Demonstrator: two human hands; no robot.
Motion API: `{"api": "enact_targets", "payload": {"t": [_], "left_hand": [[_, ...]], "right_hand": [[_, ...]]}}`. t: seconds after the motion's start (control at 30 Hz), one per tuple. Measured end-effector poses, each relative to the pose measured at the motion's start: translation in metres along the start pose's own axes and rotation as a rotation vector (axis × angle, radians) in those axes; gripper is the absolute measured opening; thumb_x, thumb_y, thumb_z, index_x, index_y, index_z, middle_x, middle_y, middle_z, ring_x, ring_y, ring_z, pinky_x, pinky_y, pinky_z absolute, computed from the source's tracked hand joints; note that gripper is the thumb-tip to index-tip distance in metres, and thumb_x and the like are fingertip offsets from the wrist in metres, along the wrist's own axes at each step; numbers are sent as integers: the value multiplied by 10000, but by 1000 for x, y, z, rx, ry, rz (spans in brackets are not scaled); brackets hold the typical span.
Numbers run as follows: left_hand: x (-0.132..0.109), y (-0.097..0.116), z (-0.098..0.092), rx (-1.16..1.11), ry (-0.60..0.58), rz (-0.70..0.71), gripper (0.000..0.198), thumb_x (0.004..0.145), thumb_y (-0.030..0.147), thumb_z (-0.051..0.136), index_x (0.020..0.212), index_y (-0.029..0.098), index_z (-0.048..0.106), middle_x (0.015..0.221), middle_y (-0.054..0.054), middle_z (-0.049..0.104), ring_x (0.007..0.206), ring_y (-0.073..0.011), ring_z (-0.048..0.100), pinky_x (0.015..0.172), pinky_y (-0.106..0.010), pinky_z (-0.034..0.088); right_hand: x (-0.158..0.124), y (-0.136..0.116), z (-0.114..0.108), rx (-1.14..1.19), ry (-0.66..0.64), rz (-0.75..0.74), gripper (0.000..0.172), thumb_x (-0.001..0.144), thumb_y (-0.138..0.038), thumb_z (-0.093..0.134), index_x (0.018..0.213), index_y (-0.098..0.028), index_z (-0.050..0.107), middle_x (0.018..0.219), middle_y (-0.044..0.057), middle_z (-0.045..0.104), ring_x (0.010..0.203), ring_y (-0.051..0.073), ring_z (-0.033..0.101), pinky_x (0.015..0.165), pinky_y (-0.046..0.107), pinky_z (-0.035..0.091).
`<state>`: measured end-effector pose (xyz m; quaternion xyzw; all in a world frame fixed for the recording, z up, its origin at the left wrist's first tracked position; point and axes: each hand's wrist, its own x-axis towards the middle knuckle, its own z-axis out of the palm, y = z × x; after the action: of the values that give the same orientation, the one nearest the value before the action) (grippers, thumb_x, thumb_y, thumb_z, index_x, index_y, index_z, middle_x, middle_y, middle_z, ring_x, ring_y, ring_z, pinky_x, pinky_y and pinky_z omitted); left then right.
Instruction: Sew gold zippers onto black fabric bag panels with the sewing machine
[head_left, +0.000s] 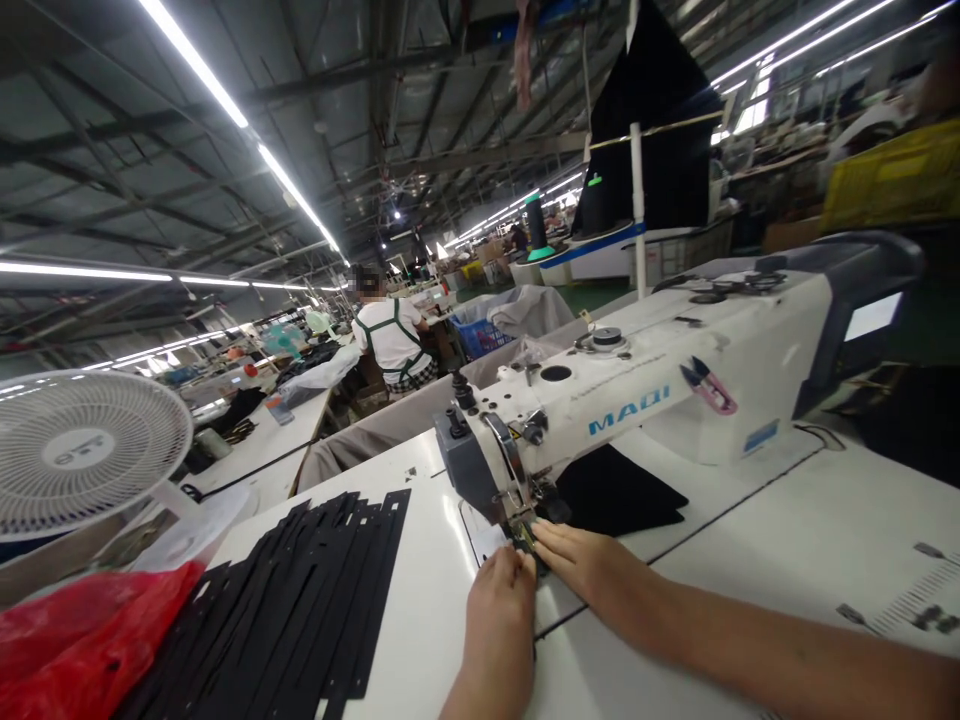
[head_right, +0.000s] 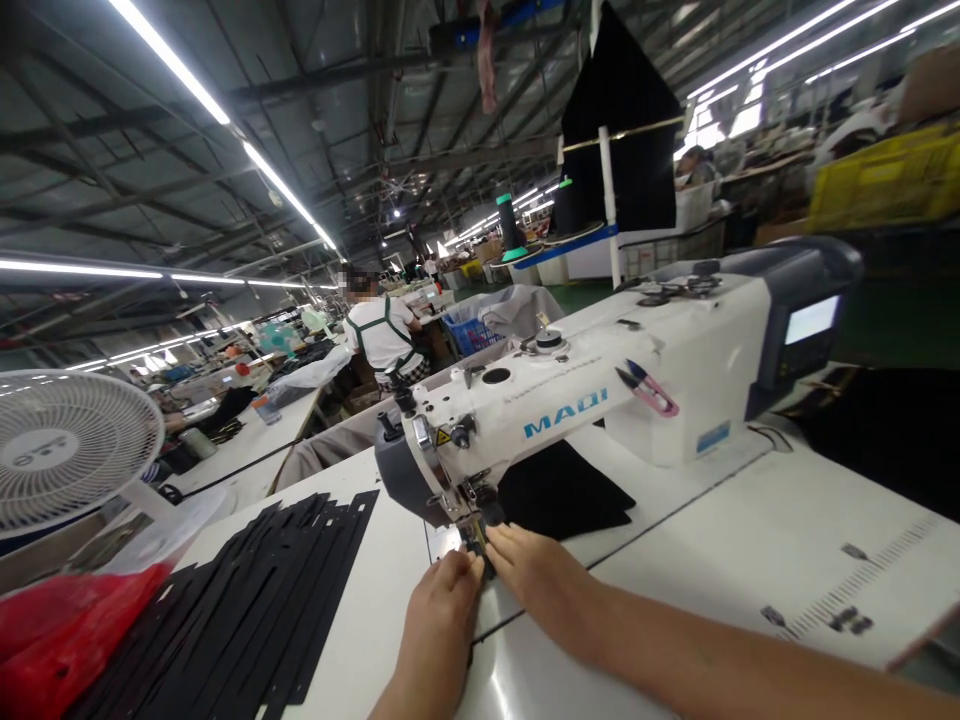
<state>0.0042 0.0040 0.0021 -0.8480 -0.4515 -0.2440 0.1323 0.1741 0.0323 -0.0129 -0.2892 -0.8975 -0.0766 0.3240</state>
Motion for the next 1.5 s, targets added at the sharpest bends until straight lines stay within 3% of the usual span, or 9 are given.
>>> {"api": "enact_targets", "payload": {"t": [0.13, 0.27, 0.5, 0.8, 1.1, 1.33, 1.5], "left_hand": [[5, -9, 8, 25, -34, -39, 241, 855, 60, 405, 830, 176, 614, 798, -49, 617, 703, -168, 610, 631, -255, 520], [6, -11, 11, 47, -49, -73, 245, 839, 48, 411, 779, 175, 612, 759, -42, 609, 671, -171, 603, 604, -253, 509], [9, -5, 8, 39, -64, -127, 276, 871, 68, 377, 780, 188, 609, 763, -35, 608, 691, -158, 594, 611, -240, 491], [4, -9, 11, 10, -50, -149, 242, 817, 30, 431, 732, 179, 602, 749, -36, 613, 674, -164, 604, 600, -239, 484], [6, -9, 13, -32, -36, -197, 218, 784, 14, 465, 842, 170, 605, 840, -61, 624, 705, -181, 627, 634, -256, 505], [6, -8, 8, -67, 4, -222, 195, 790, 25, 484, 819, 155, 627, 808, -64, 630, 687, -168, 631, 622, -237, 514], [2, -3, -5, -194, 10, -222, 231, 800, 50, 460, 801, 188, 645, 867, -53, 652, 778, -171, 638, 704, -262, 529]], "right_hand": [[16, 2, -4, 76, -55, 78, 285, 836, 4, 373, 940, -122, 607, 963, 96, 650, 871, 196, 629, 754, 304, 545], [21, 3, -8, 133, -109, 88, 310, 843, 8, 344, 946, -143, 595, 948, 76, 636, 834, 172, 621, 717, 272, 536], [23, 5, -9, 209, -106, 103, 314, 837, -1, 358, 972, -160, 593, 1004, 77, 627, 908, 183, 603, 784, 298, 515], [24, 3, -10, 261, -102, 155, 312, 853, -32, 335, 904, -182, 603, 944, 55, 641, 775, 155, 625, 698, 264, 523], [27, 3, -10, 257, -69, 171, 301, 830, -21, 368, 897, -182, 614, 931, 62, 650, 791, 168, 631, 709, 264, 518], [24, 0, 5, 186, -39, 156, 291, 843, -33, 376, 911, -186, 614, 931, 51, 652, 774, 166, 628, 686, 253, 507], [24, 16, -16, 63, -194, 128, 341, 770, -25, 416, 991, -185, 620, 1021, 85, 632, 903, 207, 606, 764, 315, 487]]}}
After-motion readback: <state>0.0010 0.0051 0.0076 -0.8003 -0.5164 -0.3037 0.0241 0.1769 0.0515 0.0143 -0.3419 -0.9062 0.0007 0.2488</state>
